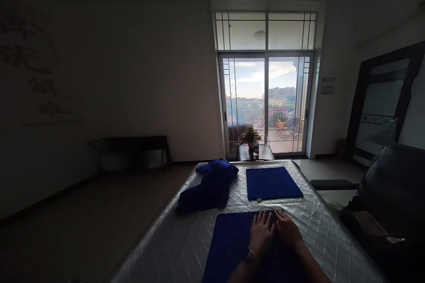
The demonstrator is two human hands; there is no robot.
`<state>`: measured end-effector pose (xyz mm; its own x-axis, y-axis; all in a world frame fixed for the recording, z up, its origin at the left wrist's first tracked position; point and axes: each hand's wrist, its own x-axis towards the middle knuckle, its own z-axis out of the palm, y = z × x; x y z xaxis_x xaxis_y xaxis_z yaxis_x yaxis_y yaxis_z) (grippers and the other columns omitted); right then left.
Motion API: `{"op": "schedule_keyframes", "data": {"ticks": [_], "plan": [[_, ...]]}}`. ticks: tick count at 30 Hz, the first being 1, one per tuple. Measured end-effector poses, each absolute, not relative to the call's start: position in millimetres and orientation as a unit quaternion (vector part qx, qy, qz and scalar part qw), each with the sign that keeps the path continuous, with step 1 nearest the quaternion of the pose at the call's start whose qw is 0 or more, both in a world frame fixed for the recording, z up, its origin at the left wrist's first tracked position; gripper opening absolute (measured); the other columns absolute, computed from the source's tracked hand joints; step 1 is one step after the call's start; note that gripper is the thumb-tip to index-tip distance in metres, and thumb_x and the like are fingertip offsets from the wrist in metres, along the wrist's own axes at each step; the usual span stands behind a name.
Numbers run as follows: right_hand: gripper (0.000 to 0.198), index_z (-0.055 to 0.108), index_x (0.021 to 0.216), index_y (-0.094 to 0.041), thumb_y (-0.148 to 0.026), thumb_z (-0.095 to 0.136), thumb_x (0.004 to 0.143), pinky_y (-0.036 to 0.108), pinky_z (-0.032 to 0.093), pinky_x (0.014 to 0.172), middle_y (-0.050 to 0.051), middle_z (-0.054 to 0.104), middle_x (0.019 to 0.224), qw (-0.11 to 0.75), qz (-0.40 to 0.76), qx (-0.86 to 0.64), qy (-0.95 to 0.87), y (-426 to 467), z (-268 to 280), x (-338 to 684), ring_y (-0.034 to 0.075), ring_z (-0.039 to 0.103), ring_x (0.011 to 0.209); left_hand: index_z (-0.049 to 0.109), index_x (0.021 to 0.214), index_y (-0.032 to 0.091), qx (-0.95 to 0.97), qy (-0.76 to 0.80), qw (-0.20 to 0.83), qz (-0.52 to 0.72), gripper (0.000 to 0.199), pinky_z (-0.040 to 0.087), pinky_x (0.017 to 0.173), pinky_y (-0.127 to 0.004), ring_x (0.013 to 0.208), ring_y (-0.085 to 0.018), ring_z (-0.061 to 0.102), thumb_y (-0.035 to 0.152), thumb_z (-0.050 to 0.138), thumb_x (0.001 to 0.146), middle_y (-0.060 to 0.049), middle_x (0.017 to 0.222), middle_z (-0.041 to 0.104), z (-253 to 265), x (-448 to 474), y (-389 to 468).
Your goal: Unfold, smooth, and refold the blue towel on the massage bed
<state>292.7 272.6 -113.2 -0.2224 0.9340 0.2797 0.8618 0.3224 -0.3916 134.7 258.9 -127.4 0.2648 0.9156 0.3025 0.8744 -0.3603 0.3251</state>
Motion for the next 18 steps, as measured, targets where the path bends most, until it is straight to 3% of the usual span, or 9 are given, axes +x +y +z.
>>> {"op": "schedule_keyframes", "data": {"ticks": [8, 18], "plan": [[0.055, 0.06, 0.143, -0.016, -0.022, 0.036, 0.093, 0.036, 0.035, 0.122, 0.008, 0.055, 0.152, 0.269, 0.072, -0.578, -0.767, 276.9, -121.5, 294.7, 0.019, 0.045, 0.146, 0.041, 0.157, 0.02, 0.723, 0.678, -0.012, 0.131, 0.059, 0.025, 0.126, -0.052, 0.154, -0.03, 0.031, 0.048, 0.03, 0.106, -0.011, 0.164, 0.04, -122.3, 12.7, 242.3], [0.061, 0.049, 0.151, -0.01, -0.029, 0.031, 0.096, 0.038, 0.028, 0.126, 0.01, 0.046, 0.159, 0.17, 0.053, -0.591, -0.787, 282.4, -122.5, 294.3, 0.021, 0.034, 0.152, 0.041, 0.156, 0.013, 0.691, 0.707, -0.028, 0.149, 0.065, 0.028, 0.124, -0.048, 0.154, -0.031, 0.03, 0.051, 0.034, 0.105, -0.016, 0.163, 0.041, -125.4, -32.3, 230.4]]}}
